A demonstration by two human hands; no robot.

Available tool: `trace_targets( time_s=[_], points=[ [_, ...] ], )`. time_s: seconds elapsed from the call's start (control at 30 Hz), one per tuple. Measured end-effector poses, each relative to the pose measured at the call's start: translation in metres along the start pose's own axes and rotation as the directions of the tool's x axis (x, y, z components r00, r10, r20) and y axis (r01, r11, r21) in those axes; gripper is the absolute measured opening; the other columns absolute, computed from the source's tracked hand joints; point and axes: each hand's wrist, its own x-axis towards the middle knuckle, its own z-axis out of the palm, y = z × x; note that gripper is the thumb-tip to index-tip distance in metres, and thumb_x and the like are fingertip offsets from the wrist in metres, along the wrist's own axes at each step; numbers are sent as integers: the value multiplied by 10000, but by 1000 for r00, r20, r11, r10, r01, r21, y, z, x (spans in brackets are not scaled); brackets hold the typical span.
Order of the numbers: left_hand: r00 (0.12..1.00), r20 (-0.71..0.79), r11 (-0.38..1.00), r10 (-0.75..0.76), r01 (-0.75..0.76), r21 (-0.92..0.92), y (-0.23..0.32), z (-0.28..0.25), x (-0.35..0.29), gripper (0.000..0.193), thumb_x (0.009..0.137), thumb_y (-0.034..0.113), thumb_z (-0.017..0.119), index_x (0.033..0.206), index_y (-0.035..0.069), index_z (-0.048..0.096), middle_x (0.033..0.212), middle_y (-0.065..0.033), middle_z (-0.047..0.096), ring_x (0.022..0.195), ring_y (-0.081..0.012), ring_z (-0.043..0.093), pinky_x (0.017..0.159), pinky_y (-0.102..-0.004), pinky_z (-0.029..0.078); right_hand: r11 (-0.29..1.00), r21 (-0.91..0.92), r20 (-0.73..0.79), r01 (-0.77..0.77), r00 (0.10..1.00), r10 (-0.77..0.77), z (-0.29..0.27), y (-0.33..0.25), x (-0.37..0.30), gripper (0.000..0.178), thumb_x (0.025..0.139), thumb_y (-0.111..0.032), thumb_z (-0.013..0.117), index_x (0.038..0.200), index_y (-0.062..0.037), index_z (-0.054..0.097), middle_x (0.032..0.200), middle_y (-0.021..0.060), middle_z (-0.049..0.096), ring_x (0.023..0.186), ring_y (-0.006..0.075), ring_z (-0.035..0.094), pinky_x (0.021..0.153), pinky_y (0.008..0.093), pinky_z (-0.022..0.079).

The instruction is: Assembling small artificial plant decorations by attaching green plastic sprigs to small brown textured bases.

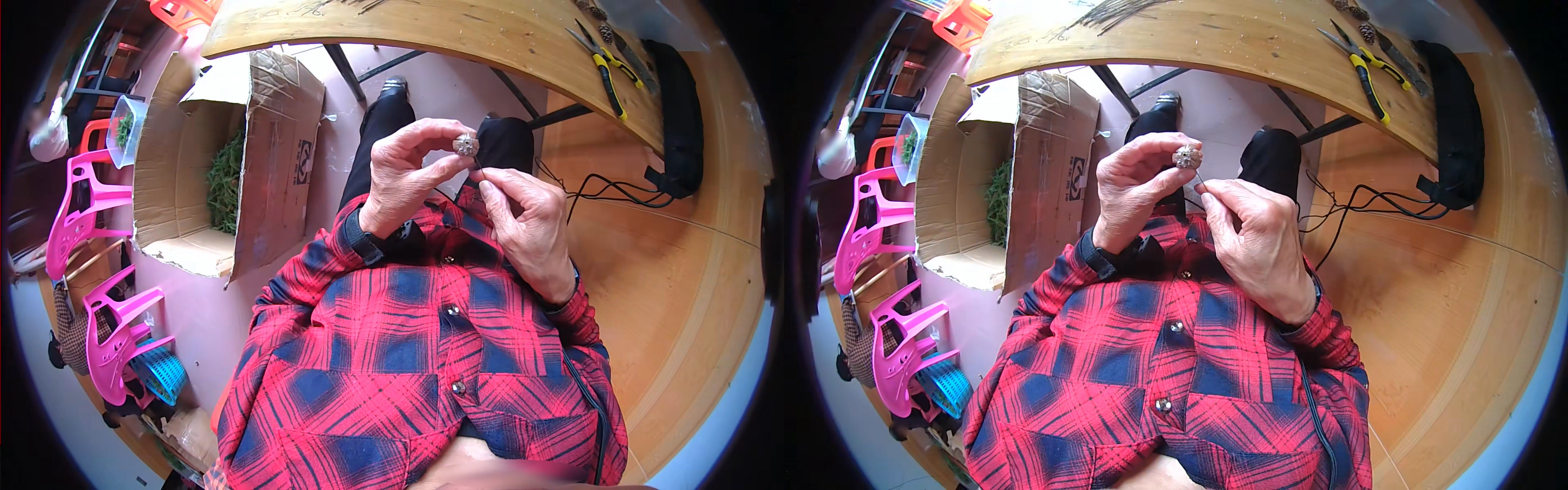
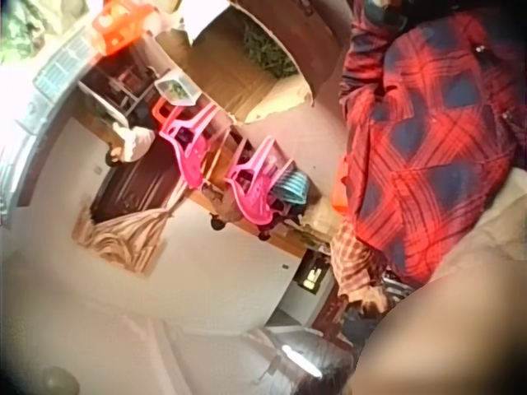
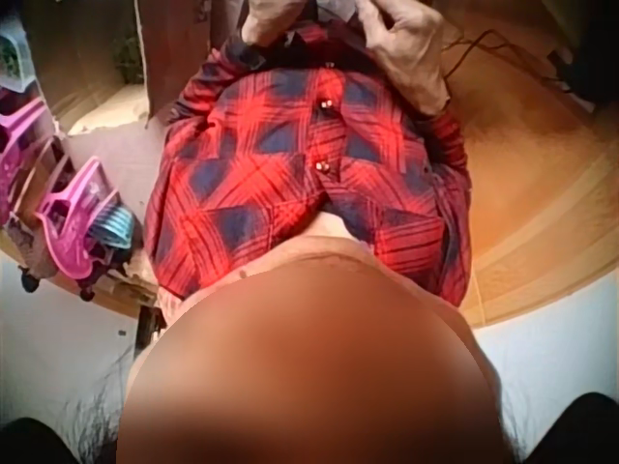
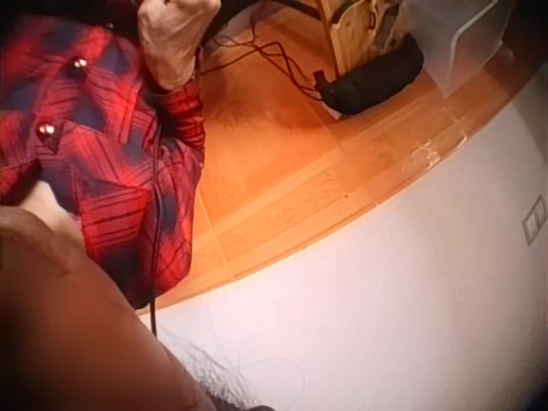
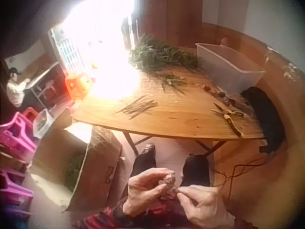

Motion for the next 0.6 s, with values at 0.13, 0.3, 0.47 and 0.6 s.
trace_targets(
  time_s=[0.13, 0.3, 0.47, 0.6],
  points=[
    [998, 17, 997, 55, -55, 62, -1, -2, 1, 296, 795, -113, 662, 1078, -36, 625, 1068, -118, 646, 961, -142, 625, 864, -279, 519, 1000, -13, 13, -10, 1000, 11, -1, -2, 1, 138, 848, -25, 622, 955, 36, 686, 860, 154, 700, 719, 198, 680, 645, 282, 524],
    [991, 33, 982, 126, -130, 135, -3, -5, 0, 298, 772, -126, 678, 1051, -40, 618, 1051, -114, 626, 951, -149, 618, 865, -281, 513, 998, 20, 38, -66, 997, 65, 1, -4, -1, 126, 833, -8, 609, 928, 52, 668, 818, 184, 676, 703, 271, 671, 635, 317, 516],
    [990, 48, 984, 131, -136, 118, -3, -5, -1, 291, 759, -134, 685, 1024, -39, 613, 1018, -107, 616, 933, -153, 615, 856, -285, 517, 998, 9, 30, -57, 998, 57, 2, -2, -2, 139, 864, -28, 611, 961, 46, 678, 788, 141, 686, 678, 168, 656, 613, 271, 508],
    [991, 33, 984, 129, -132, 121, -3, -5, -3, 277, 763, -135, 683, 1009, -34, 610, 1006, -106, 615, 926, -152, 614, 843, -282, 519, 993, 46, 47, -109, 993, 106, 3, -2, -3, 133, 867, -24, 608, 958, 53, 670, 753, 125, 677, 643, 152, 637, 577, 272, 495]
  ],
)
